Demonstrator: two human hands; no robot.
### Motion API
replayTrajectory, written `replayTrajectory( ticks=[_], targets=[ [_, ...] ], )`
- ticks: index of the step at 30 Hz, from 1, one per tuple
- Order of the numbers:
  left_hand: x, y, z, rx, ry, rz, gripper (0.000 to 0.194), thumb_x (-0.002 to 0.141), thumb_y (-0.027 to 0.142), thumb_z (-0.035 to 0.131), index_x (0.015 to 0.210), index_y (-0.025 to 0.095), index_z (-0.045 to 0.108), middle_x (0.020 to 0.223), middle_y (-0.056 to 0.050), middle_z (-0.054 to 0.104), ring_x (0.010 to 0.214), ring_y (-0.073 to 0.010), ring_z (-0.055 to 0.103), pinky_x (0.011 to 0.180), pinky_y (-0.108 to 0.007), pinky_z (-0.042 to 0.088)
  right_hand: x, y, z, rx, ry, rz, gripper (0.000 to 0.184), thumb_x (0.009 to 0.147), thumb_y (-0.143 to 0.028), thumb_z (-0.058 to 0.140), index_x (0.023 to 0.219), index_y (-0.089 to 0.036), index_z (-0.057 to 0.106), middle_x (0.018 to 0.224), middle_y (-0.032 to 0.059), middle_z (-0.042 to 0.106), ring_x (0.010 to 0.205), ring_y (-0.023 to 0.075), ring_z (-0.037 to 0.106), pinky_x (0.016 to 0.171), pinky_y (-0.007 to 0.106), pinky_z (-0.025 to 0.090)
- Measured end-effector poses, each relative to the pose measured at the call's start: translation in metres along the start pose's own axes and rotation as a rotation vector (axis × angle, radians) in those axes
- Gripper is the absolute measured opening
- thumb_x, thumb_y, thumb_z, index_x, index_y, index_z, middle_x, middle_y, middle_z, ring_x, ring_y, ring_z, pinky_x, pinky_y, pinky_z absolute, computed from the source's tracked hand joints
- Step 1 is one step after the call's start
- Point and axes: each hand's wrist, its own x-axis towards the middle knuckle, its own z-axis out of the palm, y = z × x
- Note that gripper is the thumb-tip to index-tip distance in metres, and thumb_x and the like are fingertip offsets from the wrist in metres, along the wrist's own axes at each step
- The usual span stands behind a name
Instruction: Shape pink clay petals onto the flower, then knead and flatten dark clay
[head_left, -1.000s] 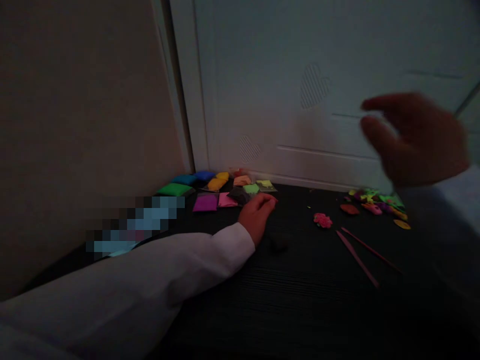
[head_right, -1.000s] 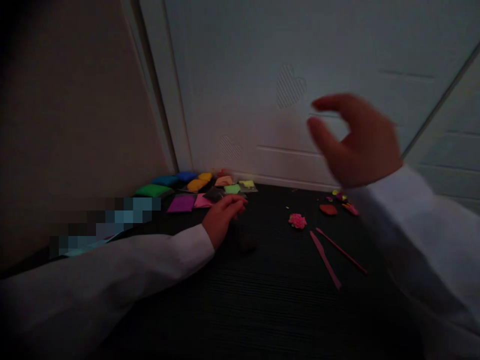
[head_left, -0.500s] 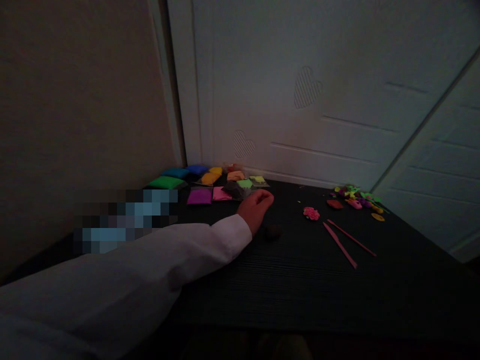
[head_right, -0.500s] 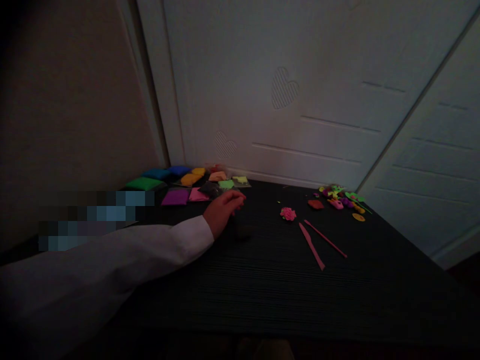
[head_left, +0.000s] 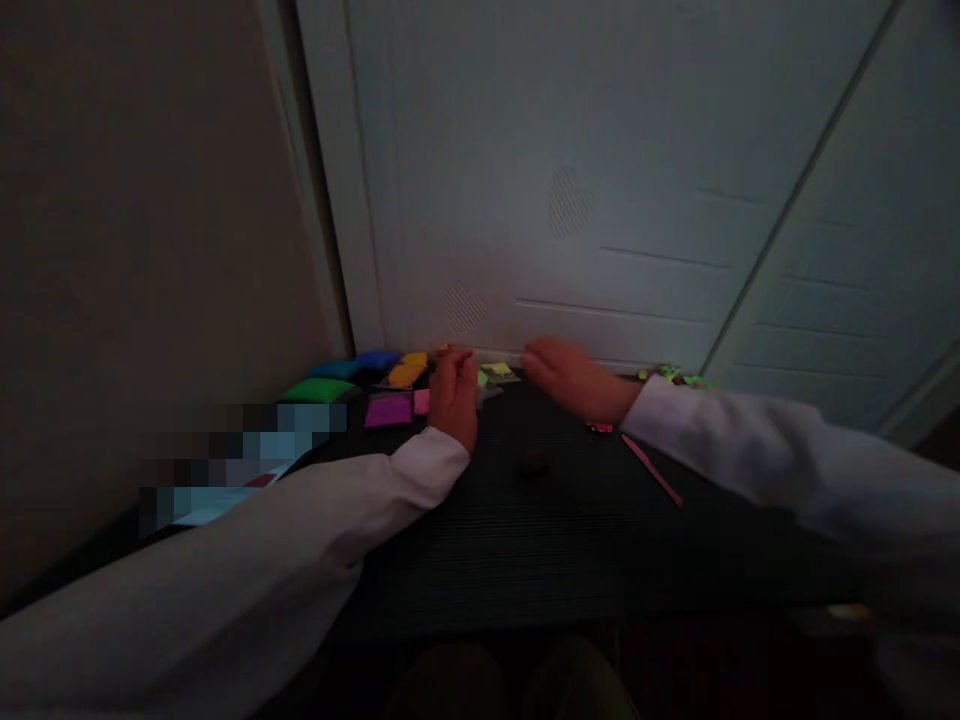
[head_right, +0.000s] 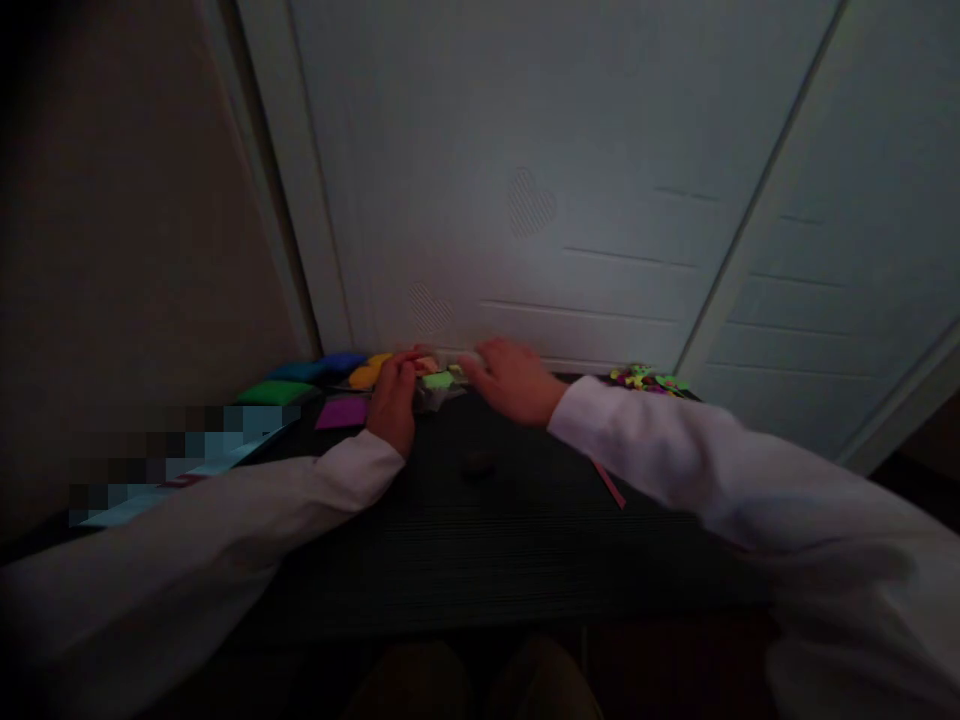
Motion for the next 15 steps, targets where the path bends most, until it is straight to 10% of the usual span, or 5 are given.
replayTrajectory(
  ticks=[7, 15],
  targets=[
    [-0.003, 0.005, -0.002, 0.034, -0.016, -0.032, 0.029, 0.085, 0.034, 0.029, 0.101, 0.018, 0.048, 0.106, -0.006, 0.052, 0.102, -0.0154, 0.045, 0.093, -0.032, 0.028, 0.005, -0.022, 0.071, 0.068, -0.182, -0.062, 0.061, 0.085, -0.051, 0.015, 0.131, -0.011, 0.024, 0.137, 0.0131, 0.023, 0.127, 0.0232, 0.014, 0.101, 0.045, 0.014],
    [-0.007, 0.003, -0.002, -0.013, -0.094, -0.048, 0.034, 0.086, 0.038, 0.027, 0.106, 0.019, 0.046, 0.109, -0.006, 0.051, 0.104, -0.0159, 0.045, 0.093, -0.032, 0.031, -0.055, -0.039, 0.043, 0.135, -0.35, -0.152, 0.067, 0.083, -0.054, 0.016, 0.132, -0.009, 0.02, 0.137, 0.013, 0.022, 0.127, 0.0217, 0.018, 0.103, 0.039, 0.017]
  ],
)
